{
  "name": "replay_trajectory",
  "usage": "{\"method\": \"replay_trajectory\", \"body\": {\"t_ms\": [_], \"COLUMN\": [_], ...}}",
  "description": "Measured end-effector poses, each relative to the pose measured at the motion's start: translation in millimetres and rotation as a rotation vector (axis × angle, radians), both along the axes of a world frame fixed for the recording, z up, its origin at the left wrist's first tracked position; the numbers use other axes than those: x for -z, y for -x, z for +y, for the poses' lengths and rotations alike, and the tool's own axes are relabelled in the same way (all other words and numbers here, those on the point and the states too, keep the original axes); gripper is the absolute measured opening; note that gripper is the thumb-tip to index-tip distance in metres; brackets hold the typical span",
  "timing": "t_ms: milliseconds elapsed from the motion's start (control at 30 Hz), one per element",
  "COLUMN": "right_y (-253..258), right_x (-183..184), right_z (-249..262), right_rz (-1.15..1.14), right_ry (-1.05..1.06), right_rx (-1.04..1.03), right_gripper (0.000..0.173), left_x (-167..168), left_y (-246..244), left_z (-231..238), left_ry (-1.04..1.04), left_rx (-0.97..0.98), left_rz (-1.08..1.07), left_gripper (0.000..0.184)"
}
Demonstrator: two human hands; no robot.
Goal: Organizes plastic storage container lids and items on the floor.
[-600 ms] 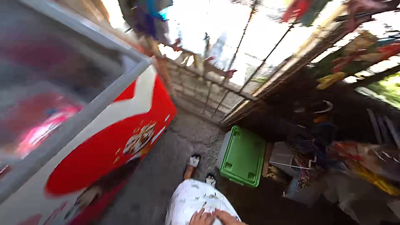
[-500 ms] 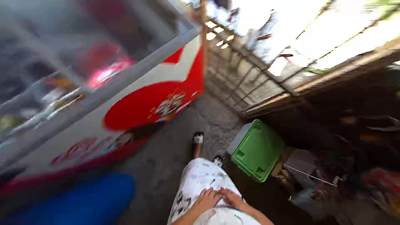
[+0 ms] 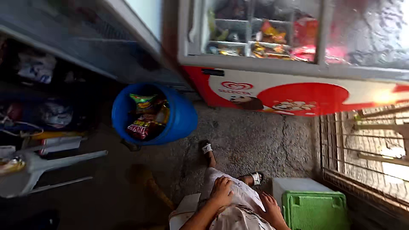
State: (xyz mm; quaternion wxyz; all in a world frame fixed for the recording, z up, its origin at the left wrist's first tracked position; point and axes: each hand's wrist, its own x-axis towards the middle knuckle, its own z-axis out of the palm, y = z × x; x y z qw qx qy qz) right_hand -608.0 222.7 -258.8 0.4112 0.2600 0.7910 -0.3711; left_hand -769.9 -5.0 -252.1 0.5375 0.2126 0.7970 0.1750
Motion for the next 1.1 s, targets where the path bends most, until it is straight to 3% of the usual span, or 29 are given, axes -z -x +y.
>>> {"method": "replay_trajectory", "body": {"t_ms": [233, 333, 400, 500, 667, 767, 833, 1000, 1100], "right_y": [120, 199, 254, 321, 400, 439, 472, 532, 544], "right_x": [16, 8, -8, -29, -38, -26, -38, -87, -98], "right_z": [-71, -104, -124, -145, -148, -146, -152, -236, -300], "right_rz": [-0.253, -0.204, -0.094, 0.041, -0.034, -0.114, -0.080, 0.311, 0.554], "right_ry": [-0.011, 0.005, 0.065, 0.158, 0.145, 0.131, 0.122, 0.314, 0.499], "right_rx": [-0.225, -0.366, -0.370, -0.404, -0.666, -0.917, -1.020, -1.172, -1.231], "right_gripper": [0.051, 0.051, 0.048, 0.047, 0.048, 0.052, 0.049, 0.037, 0.031], "left_x": [-22, -33, -30, -24, -29, -40, -34, -52, -55], "left_y": [127, 151, 154, 148, 124, 109, 96, 43, 11], "left_z": [-175, -237, -263, -275, -248, -244, -242, -259, -269], "left_ry": [0.087, 0.150, 0.222, 0.245, 0.045, -0.007, 0.005, 0.029, 0.058], "left_rx": [-0.529, -0.789, -0.848, -0.876, -0.970, -1.100, -1.243, -1.646, -1.648], "left_rz": [0.014, -0.006, -0.030, -0.142, -0.261, -0.237, -0.152, -0.129, -0.213], "left_gripper": [0.042, 0.043, 0.044, 0.046, 0.043, 0.041, 0.042, 0.042, 0.044]}}
